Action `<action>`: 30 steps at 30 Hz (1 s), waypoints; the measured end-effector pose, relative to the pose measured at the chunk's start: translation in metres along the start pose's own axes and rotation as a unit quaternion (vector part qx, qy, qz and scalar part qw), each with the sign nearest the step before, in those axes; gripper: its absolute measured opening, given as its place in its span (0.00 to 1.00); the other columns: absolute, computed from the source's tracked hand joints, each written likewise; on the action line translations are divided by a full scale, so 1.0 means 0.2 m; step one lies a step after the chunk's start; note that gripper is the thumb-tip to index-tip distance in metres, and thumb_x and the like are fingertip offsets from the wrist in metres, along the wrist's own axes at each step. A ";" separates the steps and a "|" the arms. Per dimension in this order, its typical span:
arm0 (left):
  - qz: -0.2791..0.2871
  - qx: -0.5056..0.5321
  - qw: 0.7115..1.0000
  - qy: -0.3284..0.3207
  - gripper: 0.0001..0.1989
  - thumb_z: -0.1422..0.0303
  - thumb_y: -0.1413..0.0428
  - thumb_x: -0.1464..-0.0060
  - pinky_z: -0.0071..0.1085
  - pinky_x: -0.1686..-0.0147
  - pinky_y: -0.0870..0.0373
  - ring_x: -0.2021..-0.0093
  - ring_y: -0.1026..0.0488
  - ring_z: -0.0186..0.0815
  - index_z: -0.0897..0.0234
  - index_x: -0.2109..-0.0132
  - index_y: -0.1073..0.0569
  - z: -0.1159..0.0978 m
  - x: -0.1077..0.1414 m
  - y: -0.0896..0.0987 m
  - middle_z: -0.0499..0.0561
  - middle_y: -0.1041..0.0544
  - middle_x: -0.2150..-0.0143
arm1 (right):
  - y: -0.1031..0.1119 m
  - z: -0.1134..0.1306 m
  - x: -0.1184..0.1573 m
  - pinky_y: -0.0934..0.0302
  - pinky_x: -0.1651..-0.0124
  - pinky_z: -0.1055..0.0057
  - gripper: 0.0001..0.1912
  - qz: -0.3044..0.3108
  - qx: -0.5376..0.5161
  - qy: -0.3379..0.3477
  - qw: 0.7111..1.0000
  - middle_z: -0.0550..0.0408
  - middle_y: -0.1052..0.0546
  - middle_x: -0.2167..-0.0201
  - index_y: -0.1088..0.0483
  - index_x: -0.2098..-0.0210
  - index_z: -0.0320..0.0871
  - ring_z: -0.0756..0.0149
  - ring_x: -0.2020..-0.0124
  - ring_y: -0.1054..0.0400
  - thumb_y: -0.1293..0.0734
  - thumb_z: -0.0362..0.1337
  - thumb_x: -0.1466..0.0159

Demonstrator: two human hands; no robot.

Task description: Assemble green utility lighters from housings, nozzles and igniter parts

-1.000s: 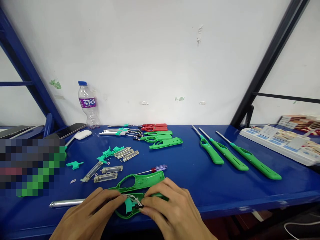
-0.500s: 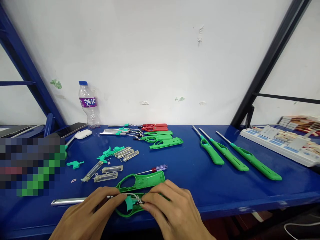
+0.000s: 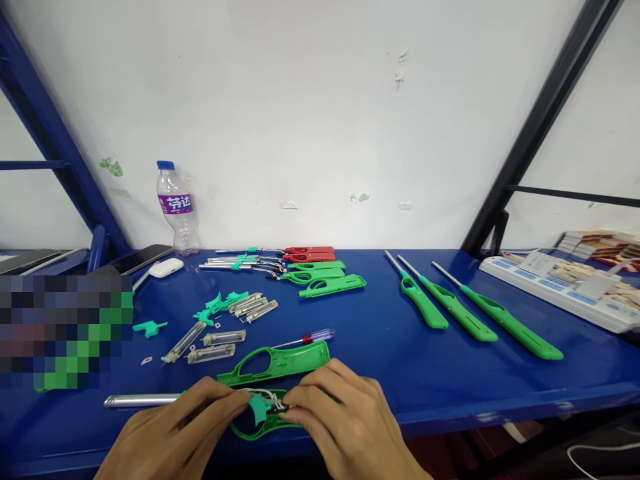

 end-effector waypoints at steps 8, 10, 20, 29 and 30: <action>-0.002 0.030 1.000 0.000 0.25 0.85 0.56 0.33 0.22 0.74 0.26 0.70 0.18 0.28 0.60 0.39 0.26 0.01 -0.01 0.00 0.49 0.17 0.52 | 0.01 0.01 -0.01 0.36 0.61 0.70 0.06 0.006 -0.015 -0.007 1.000 0.65 0.16 0.61 0.23 0.55 0.51 0.70 0.62 0.24 0.32 0.39 0.20; 0.004 0.037 0.999 -0.001 0.27 0.85 0.57 0.33 0.21 0.73 0.25 0.69 0.17 0.29 0.60 0.38 0.26 0.01 -0.01 0.01 0.50 0.17 0.50 | 0.01 0.02 -0.01 0.37 0.62 0.69 0.08 -0.001 -0.006 -0.017 1.000 0.66 0.16 0.62 0.22 0.55 0.52 0.71 0.62 0.23 0.33 0.41 0.20; 0.016 0.038 0.999 0.034 0.31 0.85 0.56 0.40 0.21 0.77 0.28 0.72 0.17 0.29 0.56 0.39 0.25 0.02 -0.01 -0.01 0.48 0.17 0.50 | 0.02 0.04 -0.02 0.37 0.65 0.69 0.10 -0.010 0.015 -0.012 1.000 0.66 0.16 0.63 0.22 0.56 0.53 0.72 0.63 0.21 0.34 0.44 0.20; 0.030 0.059 0.997 0.039 0.29 0.85 0.56 0.37 0.23 0.73 0.23 0.69 0.17 0.30 0.57 0.37 0.27 0.01 0.00 -0.01 0.51 0.18 0.48 | 0.01 0.02 -0.02 0.34 0.61 0.71 0.09 -0.005 0.018 0.009 1.000 0.63 0.15 0.60 0.23 0.54 0.50 0.71 0.62 0.20 0.34 0.42 0.19; 0.032 0.060 0.997 0.041 0.30 0.85 0.56 0.37 0.24 0.74 0.23 0.70 0.17 0.31 0.57 0.37 0.27 0.01 0.00 -0.01 0.51 0.18 0.48 | 0.01 0.02 -0.02 0.34 0.62 0.71 0.09 -0.006 0.019 0.007 1.000 0.63 0.15 0.60 0.23 0.54 0.50 0.72 0.62 0.20 0.34 0.42 0.19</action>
Point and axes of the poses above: each hand's wrist, its own x-axis away from the middle knuckle, its own y-axis out of the back of the hand, z = x × y, the point moved 2 cm from there along -x, towards the middle knuckle
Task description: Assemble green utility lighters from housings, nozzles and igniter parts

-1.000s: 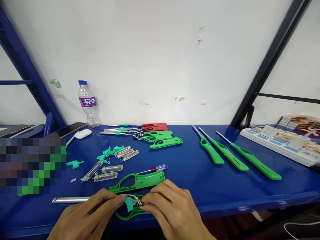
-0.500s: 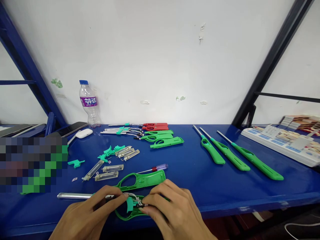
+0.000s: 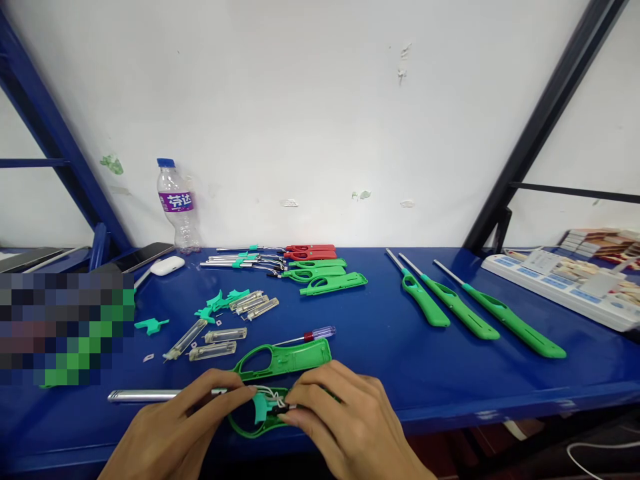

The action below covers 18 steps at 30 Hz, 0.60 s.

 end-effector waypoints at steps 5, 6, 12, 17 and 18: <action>0.003 0.004 1.000 -0.006 0.31 0.86 0.57 0.38 0.23 0.75 0.24 0.70 0.17 0.30 0.57 0.37 0.27 -0.01 -0.01 0.00 0.51 0.18 0.48 | 0.01 0.02 0.00 0.34 0.62 0.71 0.09 0.006 -0.001 -0.018 1.000 0.65 0.15 0.60 0.23 0.56 0.51 0.73 0.61 0.20 0.34 0.43 0.19; 0.005 0.003 1.000 -0.007 0.31 0.86 0.57 0.39 0.23 0.74 0.23 0.69 0.16 0.30 0.57 0.37 0.27 -0.01 -0.01 0.01 0.51 0.18 0.48 | 0.01 0.03 0.00 0.34 0.62 0.71 0.10 0.010 0.000 -0.014 1.000 0.65 0.15 0.60 0.23 0.56 0.51 0.73 0.61 0.19 0.34 0.43 0.19; -0.010 -0.008 1.000 -0.014 0.30 0.87 0.57 0.40 0.24 0.77 0.26 0.72 0.18 0.30 0.58 0.39 0.27 -0.01 -0.02 0.01 0.50 0.19 0.50 | 0.02 0.02 0.01 0.33 0.60 0.70 0.09 0.020 -0.002 -0.012 1.000 0.63 0.15 0.59 0.22 0.56 0.51 0.71 0.60 0.19 0.33 0.42 0.20; -0.024 -0.014 1.000 -0.013 0.24 0.83 0.57 0.31 0.26 0.74 0.22 0.70 0.17 0.33 0.59 0.39 0.27 -0.05 -0.02 0.03 0.52 0.19 0.50 | 0.01 0.00 0.02 0.32 0.59 0.71 0.05 0.024 -0.027 -0.014 0.999 0.61 0.16 0.59 0.22 0.57 0.50 0.70 0.60 0.20 0.30 0.39 0.22; -0.030 -0.017 0.999 -0.013 0.21 0.80 0.56 0.28 0.27 0.73 0.20 0.67 0.15 0.34 0.60 0.40 0.27 -0.06 -0.02 0.03 0.52 0.19 0.50 | 0.01 0.00 0.01 0.32 0.60 0.71 0.06 0.030 -0.037 -0.023 0.999 0.61 0.16 0.59 0.22 0.58 0.49 0.70 0.60 0.21 0.29 0.39 0.23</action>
Point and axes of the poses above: each hand's wrist, its own x-axis away from the middle knuckle, its own y-axis out of the back of the hand, z = x × y, the point moved 2 cm from there along -x, towards the middle knuckle
